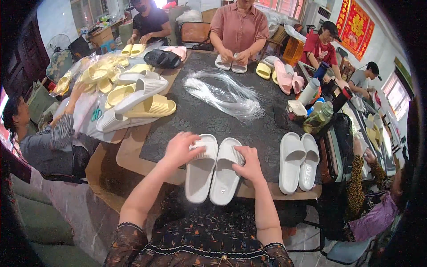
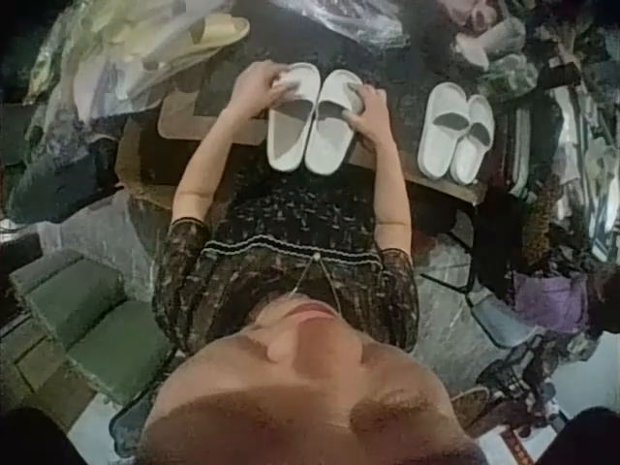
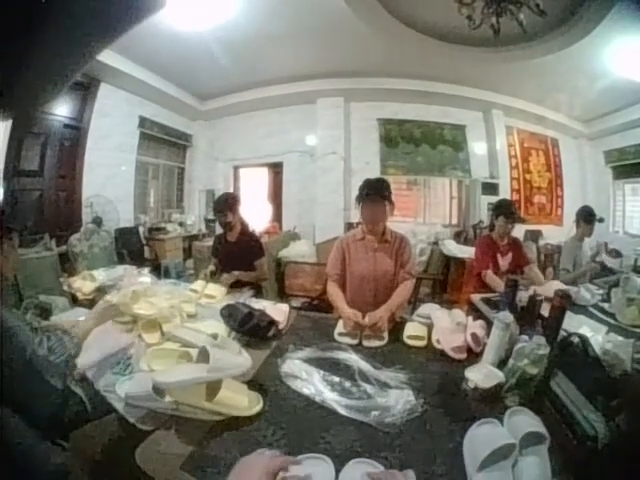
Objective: Inspecting and sorting various pairs of manufactured slippers at a central work table.
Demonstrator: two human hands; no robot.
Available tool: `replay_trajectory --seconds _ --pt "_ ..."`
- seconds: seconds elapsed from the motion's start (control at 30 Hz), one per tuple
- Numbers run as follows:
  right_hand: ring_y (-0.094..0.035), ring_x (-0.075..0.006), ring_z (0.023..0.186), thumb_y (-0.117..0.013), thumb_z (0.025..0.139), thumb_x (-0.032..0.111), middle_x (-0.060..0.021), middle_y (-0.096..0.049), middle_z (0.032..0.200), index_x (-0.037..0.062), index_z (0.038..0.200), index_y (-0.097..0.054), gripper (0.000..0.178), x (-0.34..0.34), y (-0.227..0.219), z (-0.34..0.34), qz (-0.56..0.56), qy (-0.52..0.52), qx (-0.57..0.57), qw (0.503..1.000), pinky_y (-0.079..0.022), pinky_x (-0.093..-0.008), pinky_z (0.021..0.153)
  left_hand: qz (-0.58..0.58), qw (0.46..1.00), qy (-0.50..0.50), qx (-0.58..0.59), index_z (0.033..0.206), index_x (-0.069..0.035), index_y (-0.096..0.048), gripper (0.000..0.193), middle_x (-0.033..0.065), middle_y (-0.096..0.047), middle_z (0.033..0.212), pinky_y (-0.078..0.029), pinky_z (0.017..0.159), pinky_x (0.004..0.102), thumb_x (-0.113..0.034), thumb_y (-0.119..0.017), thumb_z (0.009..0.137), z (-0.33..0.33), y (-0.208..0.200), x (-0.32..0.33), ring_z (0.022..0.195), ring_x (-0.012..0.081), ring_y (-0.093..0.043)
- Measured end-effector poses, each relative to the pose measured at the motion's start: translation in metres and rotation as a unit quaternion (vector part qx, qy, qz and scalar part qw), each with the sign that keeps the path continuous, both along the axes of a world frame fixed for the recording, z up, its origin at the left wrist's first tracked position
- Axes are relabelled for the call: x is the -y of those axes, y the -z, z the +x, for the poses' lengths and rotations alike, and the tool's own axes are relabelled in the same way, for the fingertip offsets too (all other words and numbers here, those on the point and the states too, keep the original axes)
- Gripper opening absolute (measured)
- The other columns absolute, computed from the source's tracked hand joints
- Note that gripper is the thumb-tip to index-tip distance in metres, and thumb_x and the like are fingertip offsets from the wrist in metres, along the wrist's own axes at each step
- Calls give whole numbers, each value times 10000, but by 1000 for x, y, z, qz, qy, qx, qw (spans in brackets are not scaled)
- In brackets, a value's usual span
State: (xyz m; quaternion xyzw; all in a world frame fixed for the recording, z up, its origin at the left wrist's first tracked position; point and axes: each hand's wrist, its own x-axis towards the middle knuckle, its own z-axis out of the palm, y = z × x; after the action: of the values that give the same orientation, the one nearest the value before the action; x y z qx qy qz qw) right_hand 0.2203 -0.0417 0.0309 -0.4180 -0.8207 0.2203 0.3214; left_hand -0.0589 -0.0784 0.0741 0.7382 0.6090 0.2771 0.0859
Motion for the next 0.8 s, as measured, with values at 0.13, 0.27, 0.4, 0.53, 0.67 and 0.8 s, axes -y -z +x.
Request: replay_trajectory --seconds 0.13,0.27,0.4,0.53,0.67,0.8 --pt "-464 -304 1058 -699 593 202 -88 -557 1126 103 1175 -564 606 1 6 0 -4 4 -8 1000 -402 -394 957 65 992 103 -24 941 -67 -694 300 125 -630 854 -458 815 404 -303 -684 757 27 16 -54 919 293 -559" --pt "-457 -291 1061 -689 605 187 -93 -562 1137 65 1165 -565 586 2 14 2 28 -13 -40 999 -373 -383 968 -116 974 111 -161 827 -53 -714 195 139 -661 894 -456 832 440 -214 -632 752 51 34 -89 954 312 -562" --pt "-469 -300 1070 -725 599 174 -86 -561 1149 84 1160 -572 589 3 14 1 35 -12 -50 998 -388 -383 944 -16 994 110 12 854 -52 -698 189 111 -670 777 -491 753 388 -213 -619 795 44 69 -98 749 257 -617" --pt "-500 -280 1034 -734 686 223 -89 -610 1081 76 1053 -640 407 -10 21 5 38 -16 -100 994 -400 -355 919 -1 944 -25 329 915 -38 -656 174 60 -629 715 -471 577 297 -195 -601 865 53 65 -92 618 132 -585" --pt "-563 -270 967 -699 763 291 -86 -665 976 56 1014 -665 346 -36 5 -20 -9 102 -56 993 -429 -352 890 11 910 -22 413 923 -5 -641 159 47 -609 701 -460 590 276 -151 -595 876 52 62 -94 630 104 -555" --pt "-637 -209 708 -661 810 283 -102 -695 823 20 918 -683 285 -51 -7 -50 -124 59 1 991 -499 -335 682 66 913 -29 401 918 -5 -643 151 33 -609 701 -447 592 259 -143 -599 877 49 64 -95 633 97 -541"
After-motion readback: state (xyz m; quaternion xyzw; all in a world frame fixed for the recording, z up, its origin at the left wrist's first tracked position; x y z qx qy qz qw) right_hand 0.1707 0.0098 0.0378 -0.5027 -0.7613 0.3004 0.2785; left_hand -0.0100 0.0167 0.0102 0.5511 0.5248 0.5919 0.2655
